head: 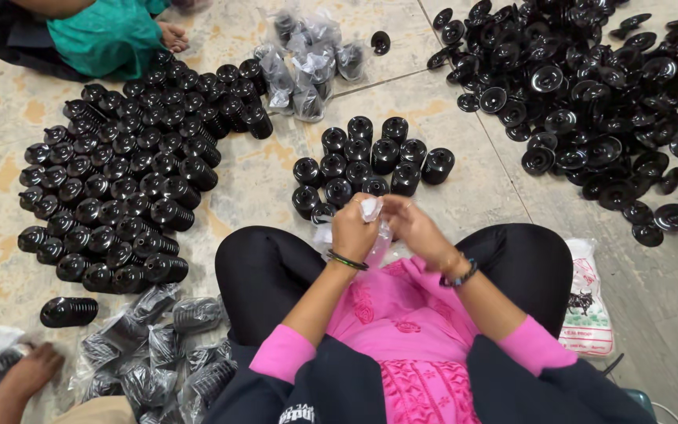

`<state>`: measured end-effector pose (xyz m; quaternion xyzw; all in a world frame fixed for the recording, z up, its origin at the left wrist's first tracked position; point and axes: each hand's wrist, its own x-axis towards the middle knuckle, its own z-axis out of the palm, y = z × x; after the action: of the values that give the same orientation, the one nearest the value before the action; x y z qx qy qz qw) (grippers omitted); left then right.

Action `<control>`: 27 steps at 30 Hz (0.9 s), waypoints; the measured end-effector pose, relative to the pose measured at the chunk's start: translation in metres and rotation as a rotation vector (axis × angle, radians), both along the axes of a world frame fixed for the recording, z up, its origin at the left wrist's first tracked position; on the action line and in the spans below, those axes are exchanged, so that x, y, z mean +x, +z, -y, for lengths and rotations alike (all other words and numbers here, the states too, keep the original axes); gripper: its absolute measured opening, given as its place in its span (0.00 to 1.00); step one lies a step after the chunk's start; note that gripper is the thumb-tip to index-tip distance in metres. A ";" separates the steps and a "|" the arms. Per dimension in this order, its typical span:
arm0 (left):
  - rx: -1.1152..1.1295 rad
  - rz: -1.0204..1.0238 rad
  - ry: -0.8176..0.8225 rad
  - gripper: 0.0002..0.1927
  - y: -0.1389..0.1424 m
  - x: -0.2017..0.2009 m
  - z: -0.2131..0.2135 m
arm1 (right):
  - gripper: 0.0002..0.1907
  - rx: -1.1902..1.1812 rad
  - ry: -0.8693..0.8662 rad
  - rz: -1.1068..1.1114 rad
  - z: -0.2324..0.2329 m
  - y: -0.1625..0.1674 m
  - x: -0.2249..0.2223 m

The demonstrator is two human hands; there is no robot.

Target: The person sits on the floor and packs black plastic lamp-holder parts into small clear plastic bags one at a time, twisting the bags closed and placing the filled bags with a pile of already wrapped parts. Other workers handle parts nearby.

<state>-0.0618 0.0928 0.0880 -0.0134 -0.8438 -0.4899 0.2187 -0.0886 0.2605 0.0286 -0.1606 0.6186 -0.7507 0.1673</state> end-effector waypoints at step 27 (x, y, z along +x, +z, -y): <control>0.950 0.863 -0.505 0.14 -0.022 0.030 0.045 | 0.07 -0.419 0.181 0.477 -0.017 0.010 0.039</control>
<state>-0.0314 0.0473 0.0658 0.0842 -0.5201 -0.8041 -0.2754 -0.0500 0.2774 0.0385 -0.0655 0.3772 -0.8602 0.3367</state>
